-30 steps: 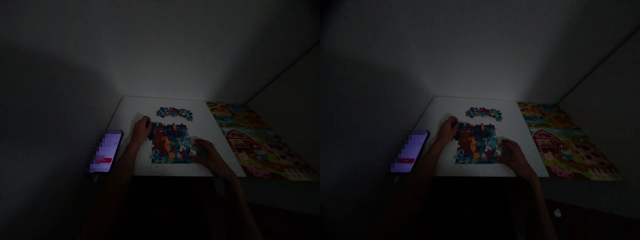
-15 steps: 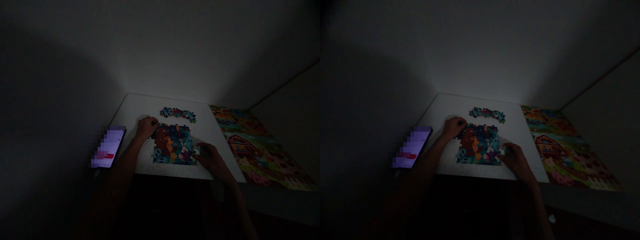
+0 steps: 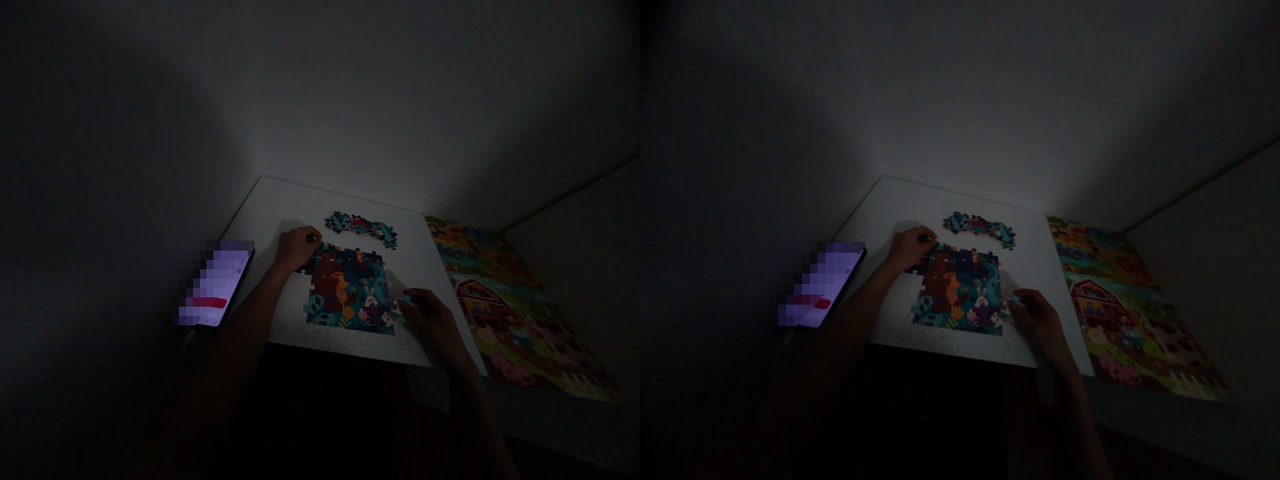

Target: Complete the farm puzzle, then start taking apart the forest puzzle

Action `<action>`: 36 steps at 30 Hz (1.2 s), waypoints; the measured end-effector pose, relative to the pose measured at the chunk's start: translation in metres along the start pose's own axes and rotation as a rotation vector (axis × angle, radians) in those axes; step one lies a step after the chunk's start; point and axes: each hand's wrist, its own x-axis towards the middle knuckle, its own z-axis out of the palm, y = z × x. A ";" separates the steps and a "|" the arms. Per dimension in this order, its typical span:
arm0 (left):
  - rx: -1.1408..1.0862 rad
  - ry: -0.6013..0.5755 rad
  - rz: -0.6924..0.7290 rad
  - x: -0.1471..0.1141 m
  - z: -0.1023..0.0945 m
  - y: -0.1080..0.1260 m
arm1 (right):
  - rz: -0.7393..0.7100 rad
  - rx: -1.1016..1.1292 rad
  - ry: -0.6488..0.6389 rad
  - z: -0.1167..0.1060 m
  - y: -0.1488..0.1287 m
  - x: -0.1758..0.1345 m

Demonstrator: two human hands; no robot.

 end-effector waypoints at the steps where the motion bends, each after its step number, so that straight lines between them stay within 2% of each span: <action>1: -0.004 0.006 -0.011 0.000 0.000 0.000 | 0.010 0.016 0.006 0.000 0.000 0.002; 5: 0.015 0.016 -0.008 0.000 0.001 0.002 | 0.020 0.113 0.050 -0.002 -0.005 0.015; 8: 0.015 0.022 -0.009 0.001 0.001 0.003 | -0.038 0.145 0.045 -0.005 -0.017 0.032; 10: 0.023 0.040 -0.023 0.001 0.002 0.002 | -0.102 0.163 0.025 -0.008 -0.027 0.050; 13: -0.008 0.063 -0.049 0.002 0.003 0.000 | -0.196 0.193 0.069 -0.009 -0.035 0.093; 18: -0.102 0.077 -0.065 0.003 0.006 -0.007 | -0.253 0.249 0.276 0.008 -0.020 0.175; 21: -0.088 0.086 -0.068 0.005 0.007 -0.009 | -0.235 0.269 0.422 0.023 -0.005 0.205; 24: -0.097 0.086 -0.100 0.006 0.007 -0.008 | -0.218 0.246 0.582 0.032 0.009 0.217; 26: -0.088 0.089 -0.111 0.008 0.006 -0.007 | -0.229 0.246 0.617 0.032 0.016 0.220; 30: -0.068 0.067 -0.127 0.013 0.005 -0.006 | -0.224 0.240 0.549 0.029 0.027 0.221; 36: -0.117 0.000 -0.180 0.020 0.004 -0.007 | -0.135 0.321 0.471 0.032 0.031 0.221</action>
